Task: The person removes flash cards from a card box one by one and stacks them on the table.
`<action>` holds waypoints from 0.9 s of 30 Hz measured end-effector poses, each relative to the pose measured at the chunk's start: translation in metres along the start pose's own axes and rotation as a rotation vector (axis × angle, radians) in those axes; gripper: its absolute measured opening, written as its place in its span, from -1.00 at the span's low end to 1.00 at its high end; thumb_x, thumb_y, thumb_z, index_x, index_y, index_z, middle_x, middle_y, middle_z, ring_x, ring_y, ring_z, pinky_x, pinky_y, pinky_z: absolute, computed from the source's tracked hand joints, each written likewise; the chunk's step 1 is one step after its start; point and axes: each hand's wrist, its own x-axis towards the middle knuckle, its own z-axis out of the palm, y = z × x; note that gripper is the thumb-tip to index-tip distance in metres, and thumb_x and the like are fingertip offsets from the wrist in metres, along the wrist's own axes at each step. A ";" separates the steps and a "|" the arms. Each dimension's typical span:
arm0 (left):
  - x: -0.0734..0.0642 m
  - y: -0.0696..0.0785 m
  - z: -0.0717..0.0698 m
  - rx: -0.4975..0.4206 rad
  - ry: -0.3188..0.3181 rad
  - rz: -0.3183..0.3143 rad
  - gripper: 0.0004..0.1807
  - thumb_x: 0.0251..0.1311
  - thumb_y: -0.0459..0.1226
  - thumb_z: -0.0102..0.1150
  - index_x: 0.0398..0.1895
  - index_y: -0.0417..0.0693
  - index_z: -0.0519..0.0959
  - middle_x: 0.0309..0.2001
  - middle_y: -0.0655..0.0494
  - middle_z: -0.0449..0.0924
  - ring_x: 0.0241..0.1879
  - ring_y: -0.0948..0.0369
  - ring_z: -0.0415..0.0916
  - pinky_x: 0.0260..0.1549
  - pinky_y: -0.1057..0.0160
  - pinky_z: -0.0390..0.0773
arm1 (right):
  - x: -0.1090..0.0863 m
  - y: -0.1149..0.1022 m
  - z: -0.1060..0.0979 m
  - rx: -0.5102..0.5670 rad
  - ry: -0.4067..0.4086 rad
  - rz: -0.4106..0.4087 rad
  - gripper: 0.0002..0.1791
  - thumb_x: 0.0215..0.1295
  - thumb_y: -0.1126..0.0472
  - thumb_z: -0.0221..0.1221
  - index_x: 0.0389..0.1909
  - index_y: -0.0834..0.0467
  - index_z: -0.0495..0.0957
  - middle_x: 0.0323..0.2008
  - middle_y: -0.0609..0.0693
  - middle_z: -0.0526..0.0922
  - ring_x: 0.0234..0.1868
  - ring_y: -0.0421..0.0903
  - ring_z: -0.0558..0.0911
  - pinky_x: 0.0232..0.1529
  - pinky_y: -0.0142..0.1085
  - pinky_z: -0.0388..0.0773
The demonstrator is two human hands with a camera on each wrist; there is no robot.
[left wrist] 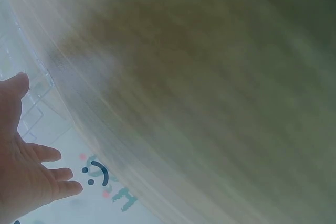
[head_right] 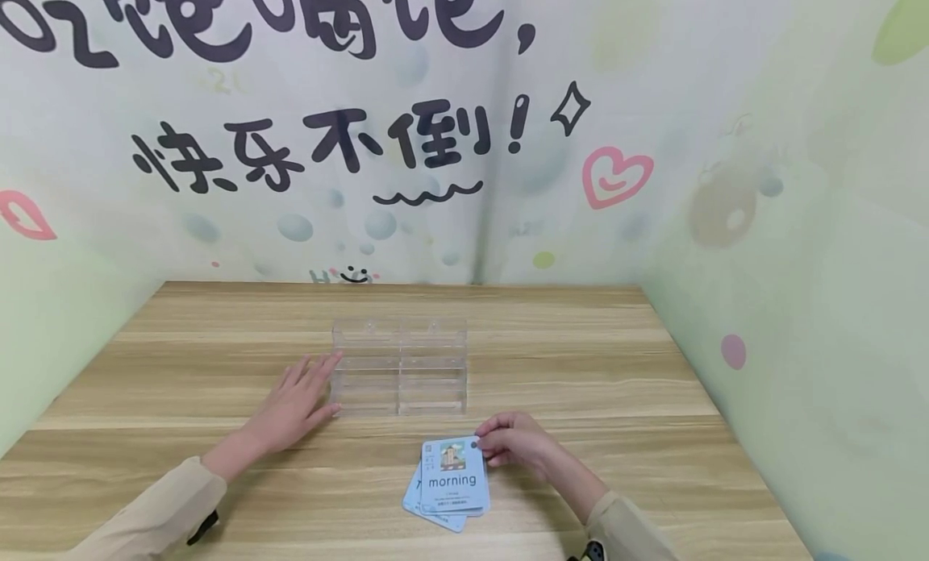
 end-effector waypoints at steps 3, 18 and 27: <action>0.000 0.000 0.000 -0.005 -0.001 0.002 -0.18 0.19 -0.11 0.09 0.40 -0.01 -0.13 0.27 -0.38 0.10 0.27 -0.32 -0.06 0.17 -0.30 -0.03 | 0.000 -0.001 0.001 -0.020 0.010 -0.002 -0.83 0.08 0.39 0.15 -0.29 0.37 0.48 -0.52 0.01 0.55 -0.50 -0.19 0.51 -0.47 -0.45 0.52; 0.000 0.001 -0.002 -0.002 -0.002 0.003 -0.18 0.19 -0.11 0.10 0.40 -0.01 -0.12 0.26 -0.39 0.12 0.27 -0.32 -0.05 0.17 -0.30 -0.02 | -0.005 -0.004 0.002 -0.145 0.030 -0.036 -0.80 0.10 0.40 0.14 -0.26 0.44 0.49 -0.56 -0.01 0.54 -0.55 -0.21 0.50 -0.55 -0.44 0.52; 0.000 0.001 -0.002 0.002 -0.003 0.005 -0.17 0.18 -0.11 0.11 0.40 -0.01 -0.12 0.26 -0.39 0.13 0.26 -0.32 -0.04 0.17 -0.30 -0.02 | -0.003 -0.004 0.002 -0.188 0.055 -0.030 -0.80 0.08 0.41 0.14 -0.26 0.43 0.49 -0.57 0.01 0.53 -0.58 -0.22 0.50 -0.58 -0.44 0.52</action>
